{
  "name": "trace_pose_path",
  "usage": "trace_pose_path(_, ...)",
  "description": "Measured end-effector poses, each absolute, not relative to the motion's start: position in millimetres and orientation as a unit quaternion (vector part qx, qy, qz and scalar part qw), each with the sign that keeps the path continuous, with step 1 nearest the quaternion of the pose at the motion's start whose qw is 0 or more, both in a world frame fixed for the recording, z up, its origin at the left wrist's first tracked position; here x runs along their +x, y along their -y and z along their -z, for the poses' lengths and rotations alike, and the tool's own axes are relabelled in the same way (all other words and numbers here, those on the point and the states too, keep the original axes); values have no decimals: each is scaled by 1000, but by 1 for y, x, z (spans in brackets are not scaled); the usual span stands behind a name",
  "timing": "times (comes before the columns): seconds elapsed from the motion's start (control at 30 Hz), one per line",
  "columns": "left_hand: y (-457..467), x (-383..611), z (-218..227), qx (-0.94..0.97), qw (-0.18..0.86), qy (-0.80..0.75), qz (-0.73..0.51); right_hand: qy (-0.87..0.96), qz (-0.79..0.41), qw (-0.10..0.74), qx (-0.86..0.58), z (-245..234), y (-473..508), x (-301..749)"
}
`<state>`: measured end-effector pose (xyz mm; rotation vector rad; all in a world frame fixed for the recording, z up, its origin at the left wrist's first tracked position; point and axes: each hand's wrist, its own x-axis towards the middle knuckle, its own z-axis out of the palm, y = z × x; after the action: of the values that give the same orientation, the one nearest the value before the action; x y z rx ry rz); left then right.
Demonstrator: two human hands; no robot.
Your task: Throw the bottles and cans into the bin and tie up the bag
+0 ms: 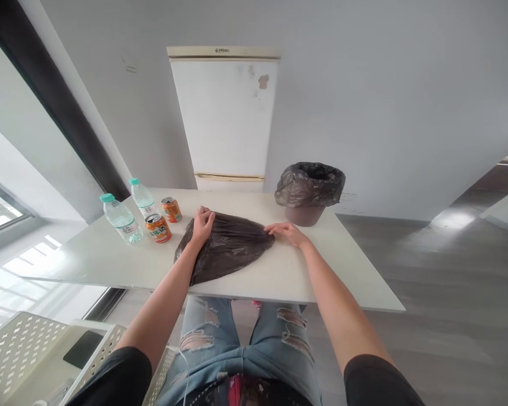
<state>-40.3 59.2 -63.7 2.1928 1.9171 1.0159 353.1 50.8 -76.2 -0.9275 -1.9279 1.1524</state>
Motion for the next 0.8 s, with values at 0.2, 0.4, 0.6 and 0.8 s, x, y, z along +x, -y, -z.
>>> trace_pose_path(0.2, -67, -38, 74, 719, 91, -646, -240, 740, -435, 354, -370, 78, -53, 355)
trace_pose_path(0.4, -73, -40, 76, 688, 109, -694, -183, 752, -398, 351, -391, 83, -54, 355)
trace_pose_path(0.6, -70, -38, 74, 687, 107, -705, -141, 802, -336, 327, -371, 74, -47, 346)
trace_pose_path(0.8, -70, -37, 73, 692, 99, -704, -123, 848, -291, 276, -348, 74, -46, 341)
